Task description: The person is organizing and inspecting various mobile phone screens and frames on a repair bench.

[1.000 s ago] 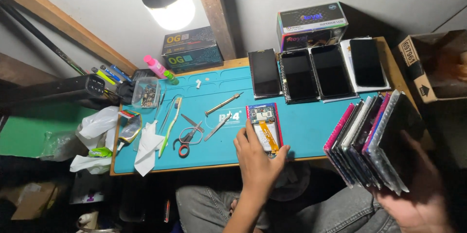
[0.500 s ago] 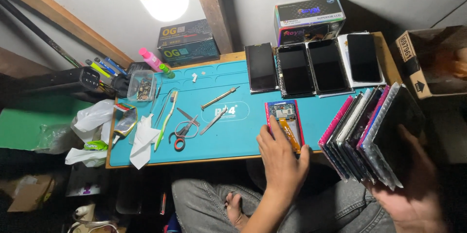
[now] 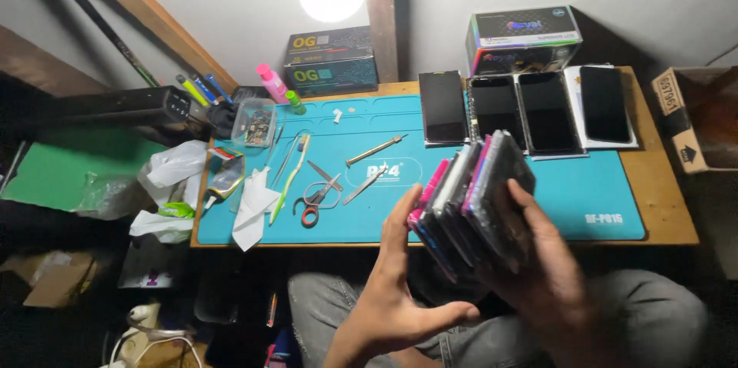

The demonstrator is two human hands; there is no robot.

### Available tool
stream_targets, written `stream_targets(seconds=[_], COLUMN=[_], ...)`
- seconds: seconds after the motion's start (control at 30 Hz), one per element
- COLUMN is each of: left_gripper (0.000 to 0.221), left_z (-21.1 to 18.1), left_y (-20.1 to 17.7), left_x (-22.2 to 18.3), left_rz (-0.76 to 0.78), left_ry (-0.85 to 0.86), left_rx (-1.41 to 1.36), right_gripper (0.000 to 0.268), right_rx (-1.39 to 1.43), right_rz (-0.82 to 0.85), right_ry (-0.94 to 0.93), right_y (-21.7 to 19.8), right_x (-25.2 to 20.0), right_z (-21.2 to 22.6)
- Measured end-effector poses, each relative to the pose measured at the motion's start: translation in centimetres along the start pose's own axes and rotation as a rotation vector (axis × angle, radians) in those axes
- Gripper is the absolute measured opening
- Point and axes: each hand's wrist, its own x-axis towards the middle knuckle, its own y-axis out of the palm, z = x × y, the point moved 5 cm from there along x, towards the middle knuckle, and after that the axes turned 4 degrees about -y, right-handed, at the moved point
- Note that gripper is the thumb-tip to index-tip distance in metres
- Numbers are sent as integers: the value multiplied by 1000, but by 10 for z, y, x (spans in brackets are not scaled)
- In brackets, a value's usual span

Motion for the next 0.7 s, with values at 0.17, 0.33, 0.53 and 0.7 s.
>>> stream_targets(seconds=[0.17, 0.33, 0.53, 0.7], left_gripper=[130, 115, 97, 66], left_z=[-1, -16, -14, 0], left_y=[-43, -58, -38, -18], left_x=[1, 16, 56, 76], left_rz=[-197, -492, -497, -447], left_ry=[113, 84, -46, 26], left_rx=[86, 254, 521, 596], right_gripper=[48, 58, 54, 50], right_rx=[107, 368, 231, 93], right_rz=[125, 201, 137, 67], right_ry=[94, 194, -7, -186], right_y=[40, 52, 15, -29], right_x=[22, 56, 81, 70], right_z=[-49, -77, -102, -115])
